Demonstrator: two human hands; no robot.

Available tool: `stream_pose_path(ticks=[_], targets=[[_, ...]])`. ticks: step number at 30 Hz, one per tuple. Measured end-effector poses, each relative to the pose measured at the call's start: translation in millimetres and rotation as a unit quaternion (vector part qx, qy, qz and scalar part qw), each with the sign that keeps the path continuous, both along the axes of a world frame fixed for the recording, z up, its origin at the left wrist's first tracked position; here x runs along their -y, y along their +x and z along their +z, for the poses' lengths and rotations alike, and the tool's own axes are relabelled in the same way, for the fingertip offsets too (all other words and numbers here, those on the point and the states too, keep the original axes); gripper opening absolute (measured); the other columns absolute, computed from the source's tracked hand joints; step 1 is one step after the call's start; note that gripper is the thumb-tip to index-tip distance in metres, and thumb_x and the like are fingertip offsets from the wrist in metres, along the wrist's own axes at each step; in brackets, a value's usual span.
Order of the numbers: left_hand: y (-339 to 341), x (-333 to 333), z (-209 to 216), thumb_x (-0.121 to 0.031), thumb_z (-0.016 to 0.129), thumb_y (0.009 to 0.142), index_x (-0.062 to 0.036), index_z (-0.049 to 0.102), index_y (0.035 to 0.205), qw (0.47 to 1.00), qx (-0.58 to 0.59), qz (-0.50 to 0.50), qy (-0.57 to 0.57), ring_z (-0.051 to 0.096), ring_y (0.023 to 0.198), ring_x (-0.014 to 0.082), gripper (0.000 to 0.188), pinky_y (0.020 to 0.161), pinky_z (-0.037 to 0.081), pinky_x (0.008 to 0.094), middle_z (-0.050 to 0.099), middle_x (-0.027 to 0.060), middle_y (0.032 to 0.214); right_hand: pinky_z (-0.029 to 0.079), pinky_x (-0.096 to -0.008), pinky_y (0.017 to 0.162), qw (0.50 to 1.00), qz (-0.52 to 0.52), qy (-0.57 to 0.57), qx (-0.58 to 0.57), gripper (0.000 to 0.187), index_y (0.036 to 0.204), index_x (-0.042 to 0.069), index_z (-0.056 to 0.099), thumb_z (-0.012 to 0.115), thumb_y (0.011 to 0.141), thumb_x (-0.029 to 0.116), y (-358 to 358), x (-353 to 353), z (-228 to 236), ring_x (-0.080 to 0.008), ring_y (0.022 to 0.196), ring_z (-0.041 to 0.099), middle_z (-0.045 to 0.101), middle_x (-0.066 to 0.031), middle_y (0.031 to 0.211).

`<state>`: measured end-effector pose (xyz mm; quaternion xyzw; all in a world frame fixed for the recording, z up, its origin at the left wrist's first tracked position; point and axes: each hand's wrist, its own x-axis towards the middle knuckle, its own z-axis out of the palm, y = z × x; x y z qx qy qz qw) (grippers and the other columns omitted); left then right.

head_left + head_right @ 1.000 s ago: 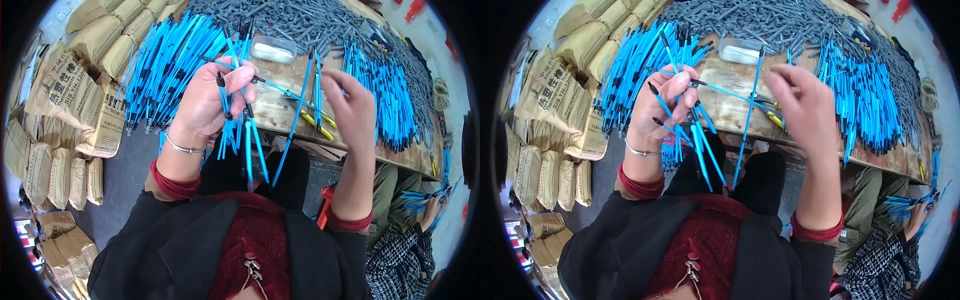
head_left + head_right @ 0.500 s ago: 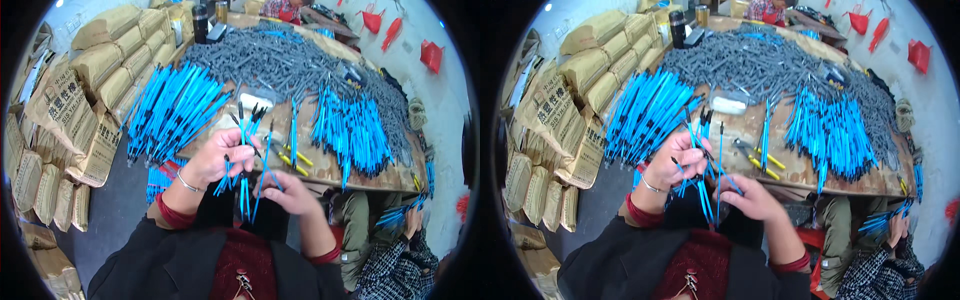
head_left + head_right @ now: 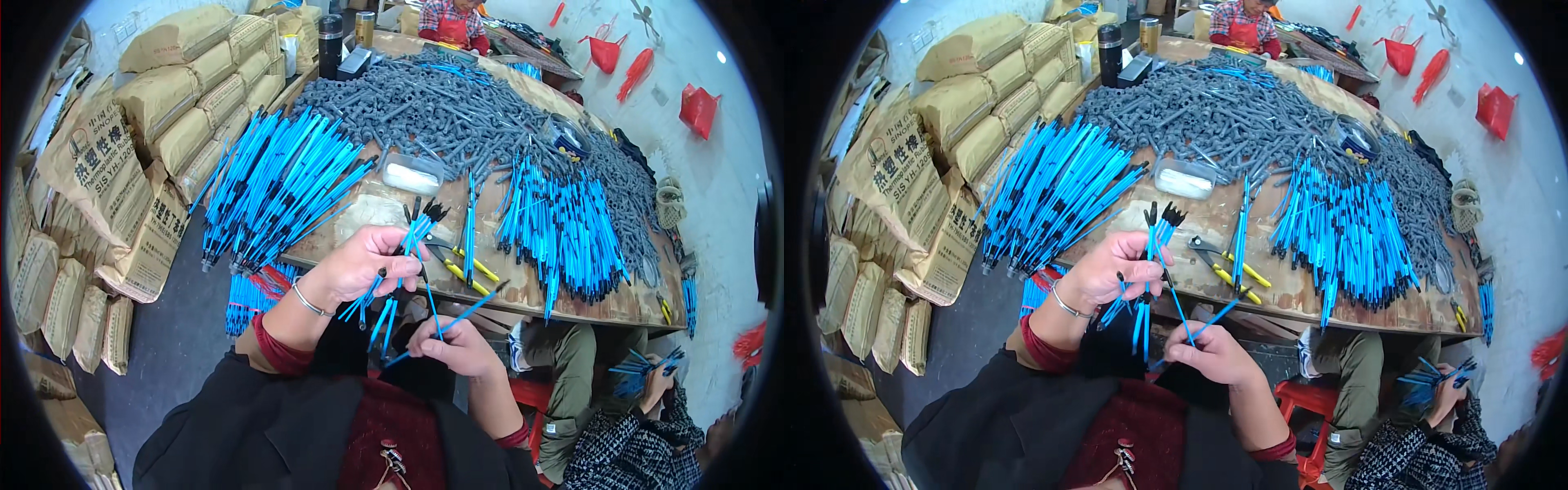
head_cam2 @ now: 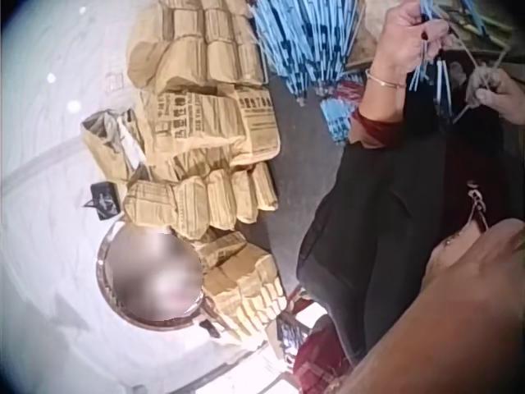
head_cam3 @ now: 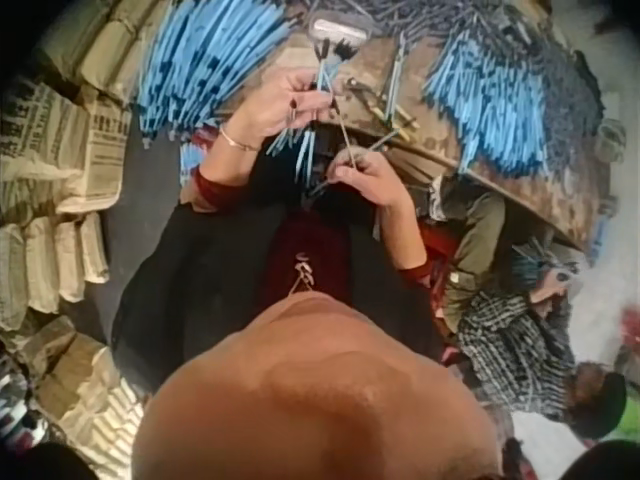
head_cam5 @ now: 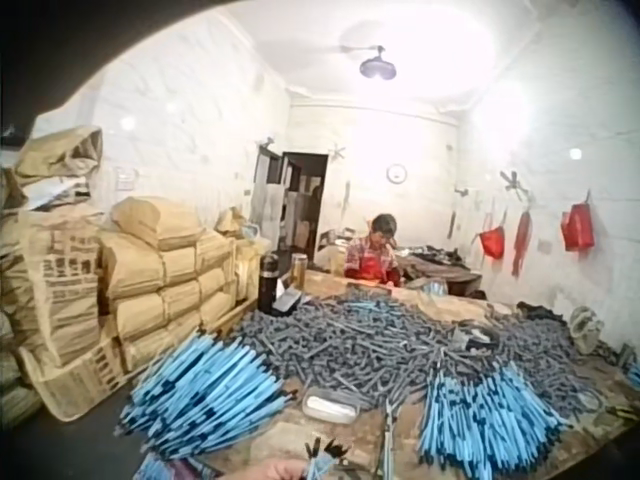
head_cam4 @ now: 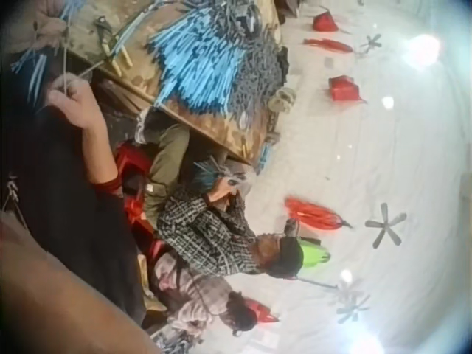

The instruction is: The person assembles bundles of blue plastic strips into a grey plastic hub using pliers to secure the components.

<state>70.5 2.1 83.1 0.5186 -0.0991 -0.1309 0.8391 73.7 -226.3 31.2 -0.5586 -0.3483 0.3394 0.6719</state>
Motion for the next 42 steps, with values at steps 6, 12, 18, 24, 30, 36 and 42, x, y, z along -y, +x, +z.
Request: stream_pose_path(ticks=[6,12,18,24,30,36,42], targets=[[-4.2,-2.6,17.0,-0.011,0.058,0.085,-0.0029,0.059,0.097,0.993,-0.011,0.115,-0.04,0.053,0.049,0.0078,0.015,0.041,0.039,0.0191,0.065,0.0093,0.078,0.04,-0.0281,0.045,0.99,-0.073,0.099,-0.066,0.022,0.077,0.001,0.051,0.049,0.091,0.018,-21.0,5.7,20.7,-0.0136,0.046,0.046,0.046,-0.0024,0.051],[-46.1,-14.6,17.9,-0.014,0.059,0.085,-0.0028,0.058,0.099,0.989,0.044,-0.039,-0.136,0.059,0.057,0.0108,0.018,0.047,0.044,0.0207,0.065,0.0105,0.084,0.032,-0.0225,0.04,0.901,-0.415,-0.026,0.127,0.024,0.079,-0.001,0.054,0.046,0.093,0.017,-49.8,-3.6,40.8,-0.0077,0.043,0.043,0.047,-0.0023,0.051],[-66.6,37.8,7.7,-0.008,0.057,0.086,-0.0014,0.056,0.106,0.978,-0.027,0.164,-0.125,0.064,0.073,0.0178,0.021,0.066,0.052,0.0267,0.065,0.014,0.088,0.039,-0.0263,0.043,0.884,-0.28,-0.141,0.347,0.02,0.086,-0.003,0.053,0.049,0.092,0.016,-76.3,-46.9,22.0,-0.0105,0.047,0.053,0.055,-0.0054,0.057],[-76.5,49.8,11.7,-0.009,0.056,0.086,-0.0005,0.056,0.105,0.961,0.048,0.271,-0.01,0.062,0.069,0.0158,0.02,0.065,0.05,0.0252,0.063,0.0102,0.079,0.045,-0.0332,0.048,0.862,-0.295,-0.204,0.358,0.016,0.086,-0.001,0.055,0.056,0.087,0.015,-90.0,-56.8,19.3,-0.0222,0.05,0.057,0.056,-0.0106,0.058],[-76.4,11.9,1.6,-0.01,0.055,0.087,-0.0016,0.055,0.1,0.993,-0.02,0.103,-0.058,0.052,0.056,0.0122,0.015,0.053,0.041,0.0228,0.057,0.0043,0.07,0.046,-0.0372,0.048,0.843,-0.232,-0.055,0.482,0.022,0.082,0.002,0.057,0.067,0.078,0.021,-85.4,-56.5,14.8,-0.029,0.054,0.058,0.055,-0.0119,0.059],[-64.9,-14.0,-25.5,-0.012,0.06,0.084,-0.0049,0.058,0.098,0.989,-0.092,-0.056,-0.099,0.052,0.055,0.0113,0.016,0.052,0.044,0.0245,0.056,0.0026,0.068,0.045,-0.0309,0.049,0.839,-0.117,-0.085,0.524,0.011,0.082,0.0,0.058,0.06,0.08,0.011,-79.4,-48.8,33.5,-0.0252,0.054,0.056,0.055,-0.0085,0.061],[-2.7,-12.5,-73.1,-0.011,0.057,0.086,-0.0041,0.058,0.095,0.995,0.036,0.062,-0.065,0.056,0.057,0.014,0.011,0.053,0.046,0.0261,0.06,0.0068,0.071,0.045,-0.0259,0.057,0.761,-0.45,-0.188,0.428,0.015,0.087,0.0,0.061,0.062,0.079,0.012,21.5,-44.3,42.2,-0.0119,0.059,0.056,0.06,-0.0102,0.068]])
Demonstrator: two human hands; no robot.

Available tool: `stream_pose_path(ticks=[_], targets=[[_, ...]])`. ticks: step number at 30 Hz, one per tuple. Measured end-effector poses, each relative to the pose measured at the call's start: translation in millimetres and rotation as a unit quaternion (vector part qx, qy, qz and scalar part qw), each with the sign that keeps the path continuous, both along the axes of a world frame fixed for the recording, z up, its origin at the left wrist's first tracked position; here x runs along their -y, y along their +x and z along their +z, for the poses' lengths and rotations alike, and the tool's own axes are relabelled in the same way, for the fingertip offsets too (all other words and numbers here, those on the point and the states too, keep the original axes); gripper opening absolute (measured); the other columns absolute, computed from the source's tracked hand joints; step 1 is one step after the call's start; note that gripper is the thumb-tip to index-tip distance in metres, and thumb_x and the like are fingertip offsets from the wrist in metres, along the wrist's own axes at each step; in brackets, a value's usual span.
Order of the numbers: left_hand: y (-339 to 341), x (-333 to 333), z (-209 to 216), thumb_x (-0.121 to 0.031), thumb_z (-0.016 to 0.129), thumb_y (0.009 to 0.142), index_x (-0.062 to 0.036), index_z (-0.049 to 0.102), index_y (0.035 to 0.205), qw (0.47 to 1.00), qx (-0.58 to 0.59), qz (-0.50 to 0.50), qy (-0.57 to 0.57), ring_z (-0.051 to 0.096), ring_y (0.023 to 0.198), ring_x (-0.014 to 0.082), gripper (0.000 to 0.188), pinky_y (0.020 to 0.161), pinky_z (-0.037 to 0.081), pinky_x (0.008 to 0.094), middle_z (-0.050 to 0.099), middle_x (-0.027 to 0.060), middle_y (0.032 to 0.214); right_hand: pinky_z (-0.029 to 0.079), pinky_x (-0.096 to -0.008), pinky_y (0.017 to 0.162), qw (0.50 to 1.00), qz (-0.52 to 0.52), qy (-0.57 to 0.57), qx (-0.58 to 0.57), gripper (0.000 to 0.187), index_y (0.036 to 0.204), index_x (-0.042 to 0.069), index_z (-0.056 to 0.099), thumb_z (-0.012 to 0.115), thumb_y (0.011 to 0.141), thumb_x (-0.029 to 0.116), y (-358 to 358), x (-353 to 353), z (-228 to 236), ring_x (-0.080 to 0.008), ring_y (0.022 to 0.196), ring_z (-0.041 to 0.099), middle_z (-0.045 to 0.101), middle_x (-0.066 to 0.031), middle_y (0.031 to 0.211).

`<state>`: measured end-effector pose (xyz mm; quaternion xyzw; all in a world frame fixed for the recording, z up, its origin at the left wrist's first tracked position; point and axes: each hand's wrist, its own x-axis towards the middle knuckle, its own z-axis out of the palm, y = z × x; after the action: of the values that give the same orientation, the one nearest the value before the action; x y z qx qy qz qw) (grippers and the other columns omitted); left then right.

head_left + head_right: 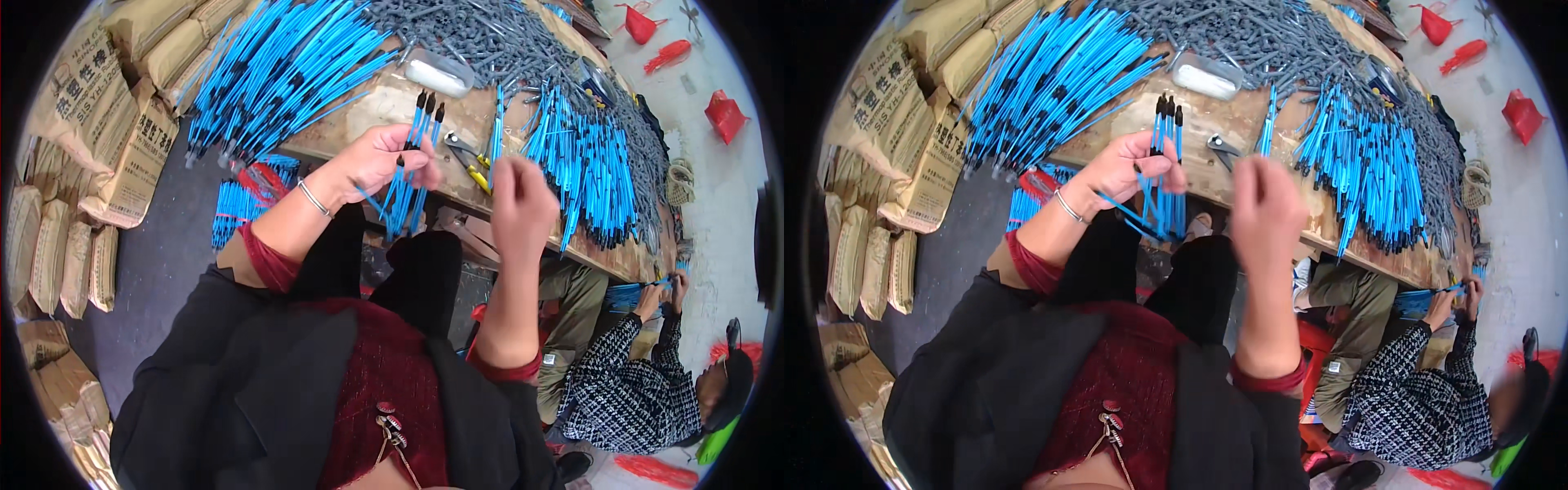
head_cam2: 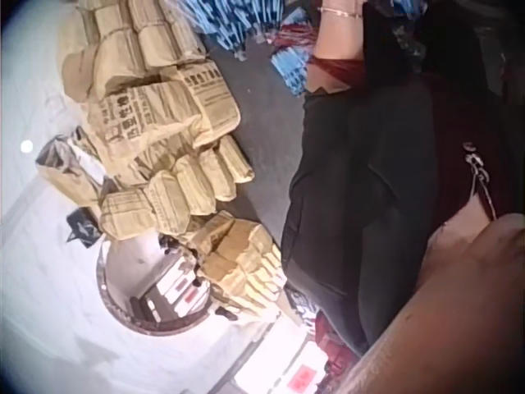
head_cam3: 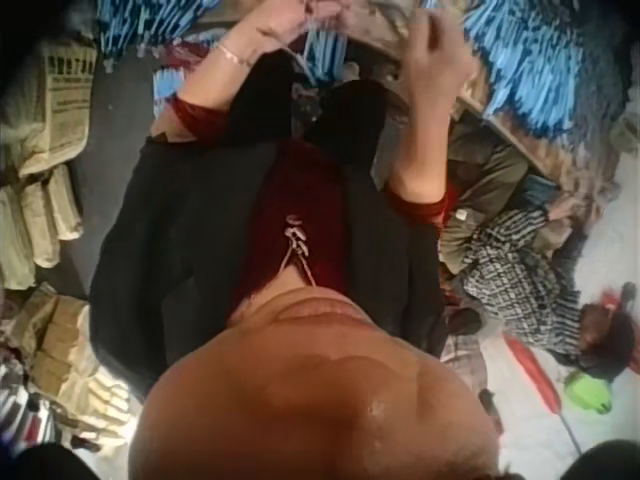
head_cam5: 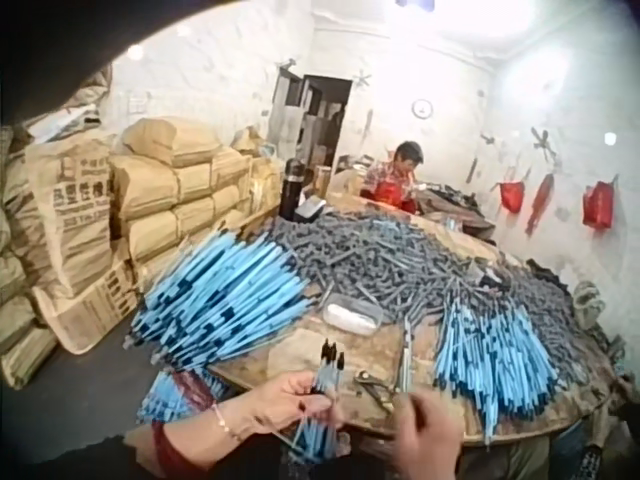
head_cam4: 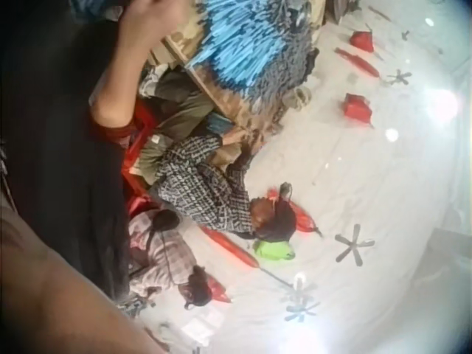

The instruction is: The person assembles bundles of blue plastic strips into a grey plastic hub using pliers to secure the components.

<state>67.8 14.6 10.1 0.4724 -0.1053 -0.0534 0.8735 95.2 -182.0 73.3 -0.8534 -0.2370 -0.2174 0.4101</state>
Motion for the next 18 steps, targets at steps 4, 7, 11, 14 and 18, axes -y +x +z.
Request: stream_pose_path(ticks=[4,7,11,14,18], targets=[[13.2,-20.2,-11.5,-0.011,0.056,0.087,-0.0039,0.059,0.096,0.994,-0.019,-0.101,-0.048,0.062,0.066,0.018,0.012,0.062,0.051,0.0294,0.064,0.0103,0.077,0.048,-0.0349,0.065,0.987,-0.106,-0.117,0.039,0.021,0.09,0.0,0.062,0.06,0.08,0.019,106.1,15.5,-39.5,-0.0235,0.067,0.061,0.063,-0.0143,0.078],[20.9,-19.2,-11.6,-0.012,0.056,0.087,-0.0037,0.059,0.096,0.99,-0.028,-0.127,-0.051,0.063,0.068,0.0194,0.013,0.063,0.052,0.0299,0.064,0.0114,0.079,0.048,-0.0419,0.069,0.956,-0.178,-0.228,0.051,0.028,0.09,-0.001,0.062,0.058,0.08,0.026,142.4,1.7,-59.1,-0.0333,0.076,0.061,0.064,-0.0189,0.085],[22.4,-16.6,-12.6,-0.015,0.057,0.087,-0.0036,0.059,0.096,0.997,-0.011,-0.068,-0.031,0.063,0.065,0.0188,0.014,0.06,0.051,0.028,0.064,0.0115,0.077,0.048,-0.0464,0.072,0.923,-0.202,-0.318,-0.075,0.033,0.085,-0.002,0.062,0.052,0.082,0.029,173.7,-8.9,-80.3,-0.0391,0.082,0.06,0.063,-0.0232,0.088],[26.6,-18.9,-19.6,-0.016,0.058,0.086,-0.0037,0.059,0.096,0.999,0.01,-0.028,-0.026,0.062,0.063,0.0182,0.015,0.057,0.051,0.0272,0.064,0.0114,0.076,0.048,-0.0463,0.074,0.909,-0.213,-0.33,-0.141,0.033,0.084,-0.003,0.061,0.049,0.083,0.028,186.3,4.2,-86.1,-0.0401,0.084,0.06,0.062,-0.0242,0.088],[39.1,-25.9,-26.9,-0.016,0.058,0.086,-0.004,0.058,0.096,0.985,-0.054,-0.105,-0.127,0.064,0.067,0.019,0.016,0.058,0.052,0.0279,0.065,0.0123,0.078,0.049,-0.0446,0.073,0.912,-0.262,-0.291,-0.123,0.032,0.085,-0.004,0.06,0.044,0.085,0.024,184.7,24.7,-53.1,-0.0385,0.082,0.061,0.063,-0.0243,0.085]])
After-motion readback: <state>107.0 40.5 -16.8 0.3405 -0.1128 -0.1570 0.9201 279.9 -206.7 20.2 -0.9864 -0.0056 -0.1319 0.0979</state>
